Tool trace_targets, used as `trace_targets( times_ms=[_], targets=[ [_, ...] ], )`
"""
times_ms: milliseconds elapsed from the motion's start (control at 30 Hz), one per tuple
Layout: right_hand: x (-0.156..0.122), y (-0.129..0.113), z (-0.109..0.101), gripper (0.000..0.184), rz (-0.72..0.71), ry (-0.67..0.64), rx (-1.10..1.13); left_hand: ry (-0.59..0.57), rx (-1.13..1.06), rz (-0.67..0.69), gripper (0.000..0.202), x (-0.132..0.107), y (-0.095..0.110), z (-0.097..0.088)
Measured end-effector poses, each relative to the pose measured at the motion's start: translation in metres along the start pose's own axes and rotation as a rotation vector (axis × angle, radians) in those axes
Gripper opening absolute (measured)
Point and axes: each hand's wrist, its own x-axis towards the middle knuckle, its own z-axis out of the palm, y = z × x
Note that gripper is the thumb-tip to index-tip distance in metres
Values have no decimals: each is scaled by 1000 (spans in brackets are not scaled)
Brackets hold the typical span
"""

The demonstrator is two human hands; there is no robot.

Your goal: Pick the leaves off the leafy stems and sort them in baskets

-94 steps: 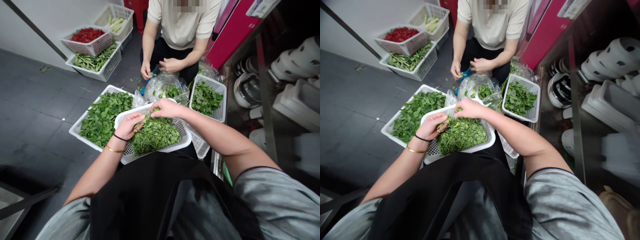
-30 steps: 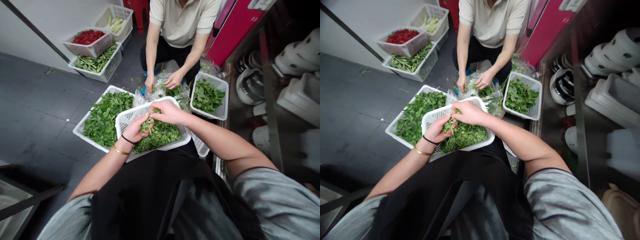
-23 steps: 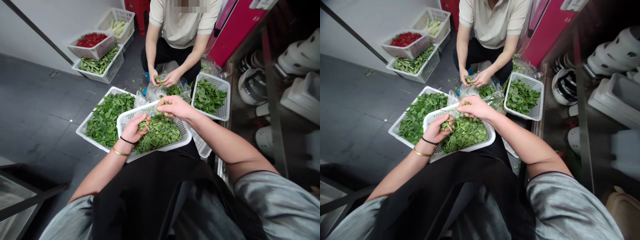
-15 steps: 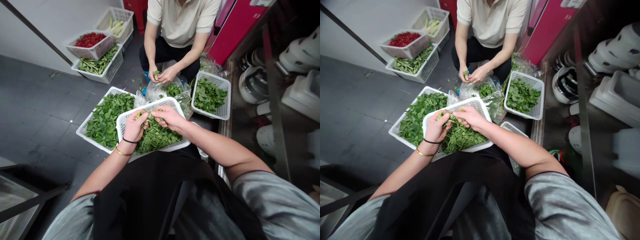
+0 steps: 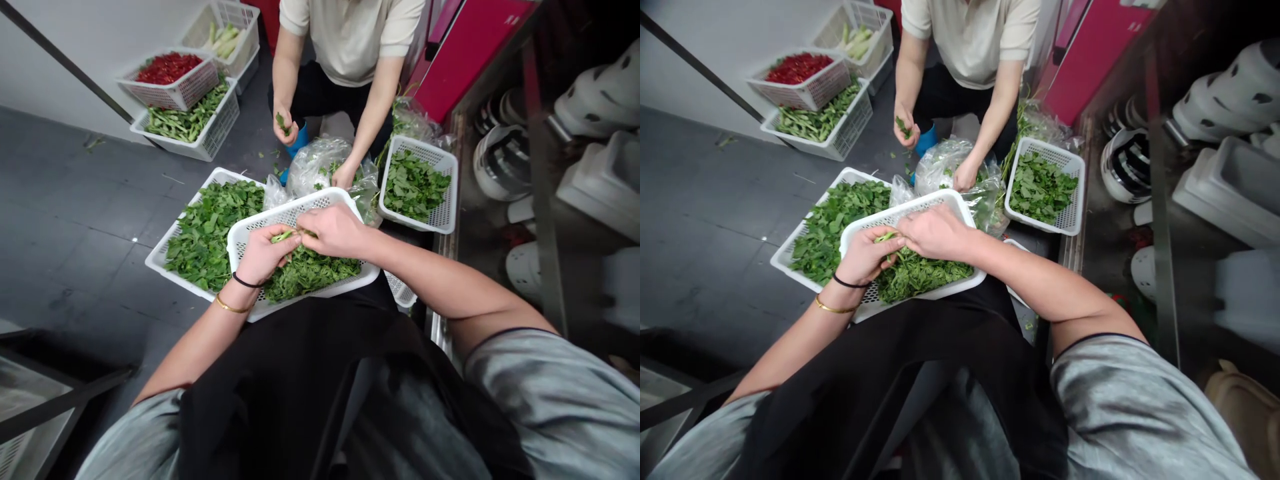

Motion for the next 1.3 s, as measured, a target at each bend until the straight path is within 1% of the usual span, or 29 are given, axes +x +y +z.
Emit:
trace_targets(
  times_ms=[67, 100, 133, 167, 233, 300, 333, 367, 433, 467, 533, 600, 667, 767, 833, 900, 933, 1000, 1033, 1100, 1133, 1167, 1200, 1233, 1300],
  targets=[
    [4, 1, 5, 17, 124, 23, 187, 14, 140, 158, 31, -4, 1, 0],
    [6, 3, 7, 18, 200, 19, 301, 2, 203, 230, 28, -6, 3, -1],
    [7, 7, 8, 19, 271, -7, 401, -19, 234, 276, 25, -8, 5, -2],
    [7, 11, 8, 20, 321, -53, 465, -45, 221, 284, 24, -9, 8, -3],
    [4, 21, 1, 18, 360, -156, 452, -94, 79, 211, 25, -9, 15, -7],
    [-3, 31, -11, 18, 338, -207, 358, -115, -102, 118, 30, -5, 24, -9],
    [-8, 36, -19, 19, 325, -189, 331, -126, -162, 88, 31, -3, 30, -8],
    [-15, 40, -27, 20, 318, -141, 330, -141, -190, 66, 33, 0, 36, -6],
    [-30, 50, -43, 17, 302, -6, 385, -185, -174, 29, 32, 5, 48, 5],
    [-39, 55, -49, 15, 294, 65, 415, -215, -148, 8, 31, 8, 54, 15],
    [-61, 68, -59, 15, 296, 176, 456, -295, -80, -33, 28, 14, 64, 43],
    [-86, 83, -63, 19, 346, 223, 489, -392, -6, -59, 26, 22, 71, 80],
    [-115, 99, -65, 26, 424, 208, 498, -496, 74, -63, 24, 31, 72, 123],
    [-159, 125, -63, 35, 515, 122, 423, -641, 244, -49, 16, 44, 64, 189],
    [-185, 140, -62, 37, 560, 103, 334, -749, 392, -52, 12, 53, 53, 225],
    [-207, 151, -62, 43, 623, 177, 234, -805, 479, -12, 14, 65, 41, 248],
    [-215, 154, -62, 47, 658, 239, 182, -793, 483, 25, 18, 72, 36, 254],
    [-227, 154, -66, 55, 717, 364, 98, -704, 436, 85, 23, 85, 30, 256],
    [-230, 152, -68, 58, 734, 408, 71, -651, 404, 88, 25, 90, 29, 251],
    [-231, 145, -73, 59, 741, 454, 40, -581, 390, 17, 21, 95, 33, 232],
    [-230, 141, -75, 58, 733, 461, 32, -569, 391, -21, 19, 94, 36, 218],
    [-228, 136, -77, 55, 720, 460, 28, -546, 389, -28, 19, 91, 41, 200],
    [-225, 130, -78, 52, 703, 451, 31, -510, 394, -3, 20, 87, 45, 179],
    [-221, 124, -78, 48, 680, 438, 41, -461, 404, 50, 21, 81, 48, 155],
    [-209, 113, -79, 40, 622, 404, 83, -346, 459, 161, 25, 69, 48, 103]
  ],
)
